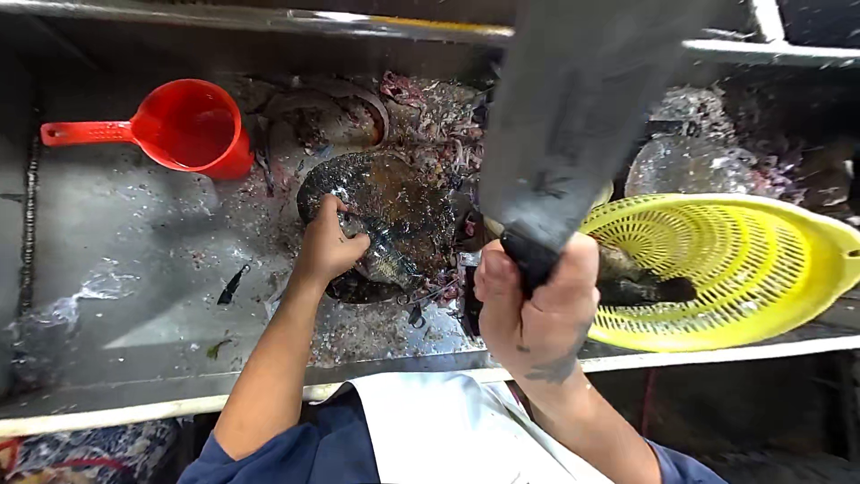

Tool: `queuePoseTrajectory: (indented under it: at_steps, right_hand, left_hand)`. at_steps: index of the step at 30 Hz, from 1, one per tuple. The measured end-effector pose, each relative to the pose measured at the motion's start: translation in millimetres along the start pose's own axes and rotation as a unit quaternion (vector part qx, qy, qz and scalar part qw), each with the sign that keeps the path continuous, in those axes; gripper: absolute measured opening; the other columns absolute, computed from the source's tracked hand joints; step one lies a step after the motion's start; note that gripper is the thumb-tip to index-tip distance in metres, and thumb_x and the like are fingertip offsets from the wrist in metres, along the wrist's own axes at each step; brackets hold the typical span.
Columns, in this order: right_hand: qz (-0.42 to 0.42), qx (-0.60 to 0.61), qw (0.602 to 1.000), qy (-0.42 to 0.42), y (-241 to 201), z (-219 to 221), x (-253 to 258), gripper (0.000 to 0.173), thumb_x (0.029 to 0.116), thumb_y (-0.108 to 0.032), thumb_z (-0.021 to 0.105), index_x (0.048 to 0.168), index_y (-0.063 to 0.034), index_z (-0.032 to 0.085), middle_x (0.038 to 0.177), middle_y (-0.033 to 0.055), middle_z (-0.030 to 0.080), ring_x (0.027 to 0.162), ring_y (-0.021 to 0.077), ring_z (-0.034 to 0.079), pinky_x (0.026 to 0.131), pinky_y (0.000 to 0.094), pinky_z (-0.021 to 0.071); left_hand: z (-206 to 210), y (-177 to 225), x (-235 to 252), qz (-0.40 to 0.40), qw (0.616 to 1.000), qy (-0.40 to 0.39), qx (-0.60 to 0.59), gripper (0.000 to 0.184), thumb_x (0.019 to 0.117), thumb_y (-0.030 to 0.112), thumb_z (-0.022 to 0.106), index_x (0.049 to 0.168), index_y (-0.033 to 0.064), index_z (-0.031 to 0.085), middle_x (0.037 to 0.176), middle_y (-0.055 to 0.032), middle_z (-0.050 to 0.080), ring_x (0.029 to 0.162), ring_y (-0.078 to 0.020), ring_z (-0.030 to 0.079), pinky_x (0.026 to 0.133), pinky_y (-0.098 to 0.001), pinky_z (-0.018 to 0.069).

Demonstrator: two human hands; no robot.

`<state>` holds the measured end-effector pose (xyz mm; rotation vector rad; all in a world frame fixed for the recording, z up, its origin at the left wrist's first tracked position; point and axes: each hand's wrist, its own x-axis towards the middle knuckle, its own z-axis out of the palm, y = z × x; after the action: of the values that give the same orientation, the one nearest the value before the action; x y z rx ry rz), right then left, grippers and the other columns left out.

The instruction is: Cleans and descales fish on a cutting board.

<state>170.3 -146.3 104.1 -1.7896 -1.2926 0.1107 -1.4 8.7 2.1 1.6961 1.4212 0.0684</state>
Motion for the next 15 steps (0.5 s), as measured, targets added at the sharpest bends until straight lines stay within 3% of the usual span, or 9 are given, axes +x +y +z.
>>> queuePoseTrajectory:
  at_steps: [3, 4, 5, 6, 7, 9, 11, 13, 15]
  right_hand:
    - [0.05, -0.072, 0.994, -0.069, 27, 34, -29, 0.035, 0.105, -0.034, 0.056, 0.119, -0.001, 0.055, 0.077, 0.0077, 0.067, 0.063, 0.0171, 0.068, 0.057, 0.0374, 0.0606]
    - [0.108, -0.137, 0.969, -0.176, 38, 47, -42, 0.038, 0.1036, -0.033, 0.058, 0.12, 0.0014, 0.061, 0.083, 0.0131, 0.071, 0.07, 0.026, 0.072, 0.064, 0.0453, 0.0619]
    - [0.178, -0.198, 0.912, -0.312, 45, 56, -48, 0.041, 0.106, -0.036, 0.052, 0.128, -0.0028, 0.059, 0.094, 0.0171, 0.072, 0.084, 0.0339, 0.074, 0.075, 0.0524, 0.0606]
    - [0.208, -0.237, 0.86, -0.401, 46, 61, -46, 0.042, 0.1075, -0.039, 0.048, 0.134, -0.0072, 0.057, 0.101, 0.0181, 0.072, 0.092, 0.0374, 0.074, 0.079, 0.0551, 0.0594]
    - [0.201, -0.253, 0.846, -0.424, 43, 60, -36, 0.042, 0.1076, -0.04, 0.047, 0.134, -0.0089, 0.057, 0.102, 0.0181, 0.072, 0.092, 0.0384, 0.074, 0.077, 0.0555, 0.0594]
    - [0.14, -0.219, 0.901, -0.347, 23, 42, -20, 0.039, 0.1053, -0.041, 0.053, 0.12, -0.0058, 0.064, 0.091, 0.0153, 0.072, 0.08, 0.0338, 0.074, 0.068, 0.0517, 0.0606]
    - [0.043, -0.143, 0.975, -0.163, 5, 25, -3, 0.036, 0.1022, -0.038, 0.059, 0.109, -0.0028, 0.065, 0.078, 0.0082, 0.069, 0.066, 0.02, 0.069, 0.059, 0.039, 0.0594]
    - [-0.013, -0.052, 0.998, -0.038, 3, 19, 1, 0.036, 0.1064, -0.037, 0.054, 0.118, -0.0029, 0.055, 0.079, 0.0059, 0.065, 0.064, 0.0122, 0.065, 0.057, 0.0319, 0.0585]
    - [0.002, -0.008, 1.0, -0.004, 34, 45, -22, 0.041, 0.1074, -0.04, 0.051, 0.127, -0.0042, 0.054, 0.08, 0.0079, 0.068, 0.063, 0.0178, 0.068, 0.057, 0.0401, 0.0616]
  left_hand:
    - [-1, 0, 0, -0.005, 1.0, -0.002, 0.014, 0.059, 0.0822, 0.021, 0.079, 0.131, 0.0144, 0.047, 0.078, -0.0139, 0.064, 0.062, -0.03, 0.062, 0.057, -0.0526, 0.0529]
    - [-1, 1, 0, -0.017, 1.0, -0.009, 0.015, 0.061, 0.0836, 0.021, 0.08, 0.133, 0.0143, 0.046, 0.081, -0.0157, 0.065, 0.065, -0.0321, 0.064, 0.059, -0.0549, 0.054]
    - [0, 2, -1, -0.027, 0.999, -0.013, 0.018, 0.063, 0.0831, 0.021, 0.08, 0.135, 0.0146, 0.046, 0.083, -0.0167, 0.066, 0.068, -0.0331, 0.065, 0.061, -0.0564, 0.0545]
    - [-1, 4, -3, -0.037, 0.999, -0.019, 0.021, 0.064, 0.0826, 0.022, 0.081, 0.136, 0.0146, 0.046, 0.088, -0.0182, 0.067, 0.073, -0.0348, 0.067, 0.066, -0.0588, 0.0557]
    - [-3, 6, -2, -0.04, 0.999, -0.022, 0.021, 0.066, 0.0821, 0.022, 0.082, 0.137, 0.0138, 0.045, 0.094, -0.0193, 0.068, 0.08, -0.036, 0.069, 0.071, -0.0604, 0.0569]
    - [-3, 3, -3, -0.037, 0.999, -0.022, 0.014, 0.069, 0.0818, 0.022, 0.083, 0.139, 0.0115, 0.045, 0.1, -0.0213, 0.069, 0.086, -0.0381, 0.07, 0.075, -0.0618, 0.0572]
    - [-3, 2, -2, -0.022, 1.0, -0.014, 0.014, 0.07, 0.0814, 0.023, 0.083, 0.139, 0.0099, 0.045, 0.097, -0.0206, 0.068, 0.082, -0.0366, 0.069, 0.073, -0.06, 0.057]
    - [0, -1, -3, -0.007, 1.0, -0.004, 0.018, 0.068, 0.0807, 0.023, 0.08, 0.136, 0.0077, 0.045, 0.096, -0.0188, 0.068, 0.08, -0.0343, 0.068, 0.072, -0.058, 0.0568]
    - [0, 0, -2, -0.017, 1.0, -0.003, 0.025, 0.069, 0.0806, 0.024, 0.081, 0.137, 0.0075, 0.044, 0.099, -0.0191, 0.068, 0.085, -0.0349, 0.069, 0.075, -0.0587, 0.057]
